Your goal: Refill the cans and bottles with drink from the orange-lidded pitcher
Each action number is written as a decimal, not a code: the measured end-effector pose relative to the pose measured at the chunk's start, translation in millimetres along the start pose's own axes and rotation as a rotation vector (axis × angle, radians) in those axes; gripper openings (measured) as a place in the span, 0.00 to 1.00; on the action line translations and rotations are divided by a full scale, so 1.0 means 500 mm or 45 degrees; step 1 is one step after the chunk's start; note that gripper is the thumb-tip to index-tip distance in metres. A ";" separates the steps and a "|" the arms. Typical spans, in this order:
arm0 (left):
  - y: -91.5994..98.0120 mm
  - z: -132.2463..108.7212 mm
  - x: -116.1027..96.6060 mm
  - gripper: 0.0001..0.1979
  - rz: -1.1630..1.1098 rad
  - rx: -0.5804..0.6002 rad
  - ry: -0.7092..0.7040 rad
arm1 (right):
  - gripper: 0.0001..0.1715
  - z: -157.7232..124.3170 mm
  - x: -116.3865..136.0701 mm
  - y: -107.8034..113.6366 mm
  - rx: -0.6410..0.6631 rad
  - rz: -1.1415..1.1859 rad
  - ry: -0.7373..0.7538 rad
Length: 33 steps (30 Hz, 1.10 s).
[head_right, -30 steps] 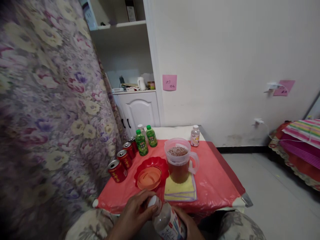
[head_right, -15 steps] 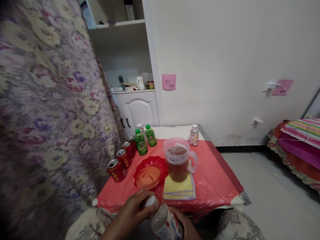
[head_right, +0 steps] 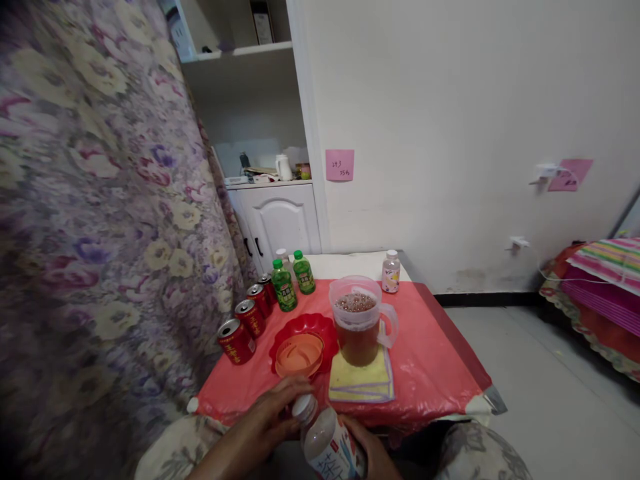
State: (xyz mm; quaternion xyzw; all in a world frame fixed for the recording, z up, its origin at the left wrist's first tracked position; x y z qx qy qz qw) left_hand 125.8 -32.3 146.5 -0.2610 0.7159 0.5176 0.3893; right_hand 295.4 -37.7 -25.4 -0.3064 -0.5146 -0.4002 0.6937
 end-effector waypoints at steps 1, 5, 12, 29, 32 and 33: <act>0.000 0.001 -0.004 0.20 0.002 -0.002 -0.026 | 0.64 0.000 -0.001 0.000 -0.010 0.009 0.001; 0.004 0.013 0.007 0.14 0.022 -0.064 -0.012 | 0.64 -0.001 0.000 -0.003 -0.025 0.027 -0.019; 0.000 0.013 -0.004 0.16 -0.108 -0.007 -0.064 | 0.61 -0.005 0.017 -0.002 -0.050 0.015 -0.059; -0.011 0.015 -0.011 0.17 -0.237 -0.006 -0.100 | 0.62 -0.004 0.027 -0.005 -0.061 0.091 -0.044; -0.015 0.014 -0.002 0.20 -0.251 -0.018 -0.073 | 0.61 -0.002 0.038 -0.007 -0.074 0.111 -0.049; -0.015 0.016 0.006 0.21 -0.248 -0.055 -0.029 | 0.61 -0.002 0.040 -0.007 -0.073 0.123 -0.047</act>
Point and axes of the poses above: each hand's wrist, its own z-axis towards the middle knuckle, its own y-axis out of the back of the hand, x = y × z, the point moved 7 cm from there along z, towards the middle knuckle, and after that the axes turned 10 degrees about y, right-handed, at the moved point
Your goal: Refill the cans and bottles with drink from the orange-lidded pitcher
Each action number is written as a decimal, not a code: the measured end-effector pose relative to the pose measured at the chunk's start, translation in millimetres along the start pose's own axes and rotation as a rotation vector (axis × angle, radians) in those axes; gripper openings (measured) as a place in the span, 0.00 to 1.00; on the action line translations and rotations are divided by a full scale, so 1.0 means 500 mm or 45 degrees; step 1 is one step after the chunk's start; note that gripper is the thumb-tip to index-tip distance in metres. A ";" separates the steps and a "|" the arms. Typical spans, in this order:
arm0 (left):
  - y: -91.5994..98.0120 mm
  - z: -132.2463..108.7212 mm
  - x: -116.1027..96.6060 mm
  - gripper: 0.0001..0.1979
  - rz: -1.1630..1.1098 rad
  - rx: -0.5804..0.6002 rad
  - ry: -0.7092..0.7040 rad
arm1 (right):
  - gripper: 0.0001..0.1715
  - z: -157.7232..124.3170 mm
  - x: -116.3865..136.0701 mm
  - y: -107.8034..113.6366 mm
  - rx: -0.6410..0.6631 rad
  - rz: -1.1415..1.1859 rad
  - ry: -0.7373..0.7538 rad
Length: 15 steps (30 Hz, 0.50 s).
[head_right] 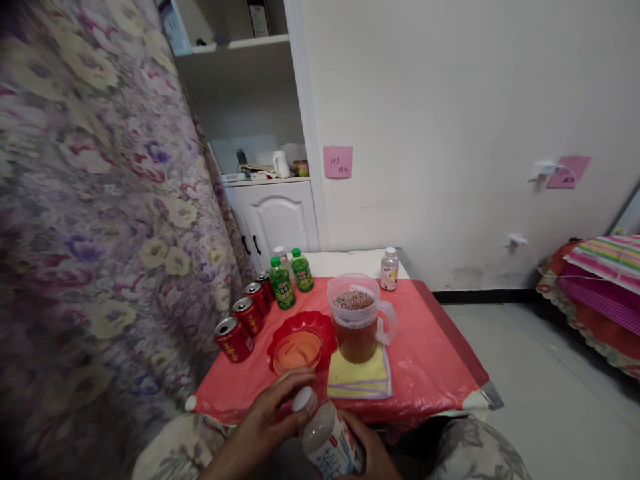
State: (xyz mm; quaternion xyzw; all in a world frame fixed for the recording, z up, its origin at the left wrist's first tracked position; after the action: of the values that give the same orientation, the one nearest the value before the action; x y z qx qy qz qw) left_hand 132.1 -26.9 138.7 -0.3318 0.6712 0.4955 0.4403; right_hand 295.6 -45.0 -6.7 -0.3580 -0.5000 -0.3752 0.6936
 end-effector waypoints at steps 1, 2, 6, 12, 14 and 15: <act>0.003 0.002 0.008 0.21 0.016 -0.052 0.043 | 0.61 0.000 0.000 0.000 -0.001 0.017 0.002; 0.006 0.004 0.015 0.21 0.045 -0.105 0.080 | 0.61 -0.001 -0.001 0.001 -0.001 0.028 0.003; 0.007 0.006 0.019 0.14 0.120 -0.139 0.087 | 0.59 -0.007 -0.003 0.007 -0.030 -0.001 -0.015; -0.002 0.005 0.010 0.21 -0.037 0.055 -0.015 | 0.60 -0.004 0.010 0.000 -0.019 0.050 -0.017; 0.003 0.009 0.018 0.23 -0.014 -0.015 0.027 | 0.60 -0.002 0.003 0.000 0.001 0.023 -0.004; 0.005 0.011 0.023 0.23 0.006 -0.054 0.070 | 0.60 -0.002 -0.004 0.002 0.006 0.006 -0.001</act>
State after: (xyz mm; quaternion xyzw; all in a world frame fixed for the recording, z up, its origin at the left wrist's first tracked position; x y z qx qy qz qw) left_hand 127.0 -21.3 128.3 -0.3529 0.6732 0.5015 0.4134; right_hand 296.5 -45.2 -9.0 -0.3575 -0.5004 -0.3722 0.6952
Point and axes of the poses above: each hand's wrist, its own z-axis towards the middle knuckle, its own y-axis out of the back of the hand, x = y × z, the point moved 7 cm from there along z, towards the middle knuckle, and after that the axes turned 10 degrees about y, right-handed, at the moved point
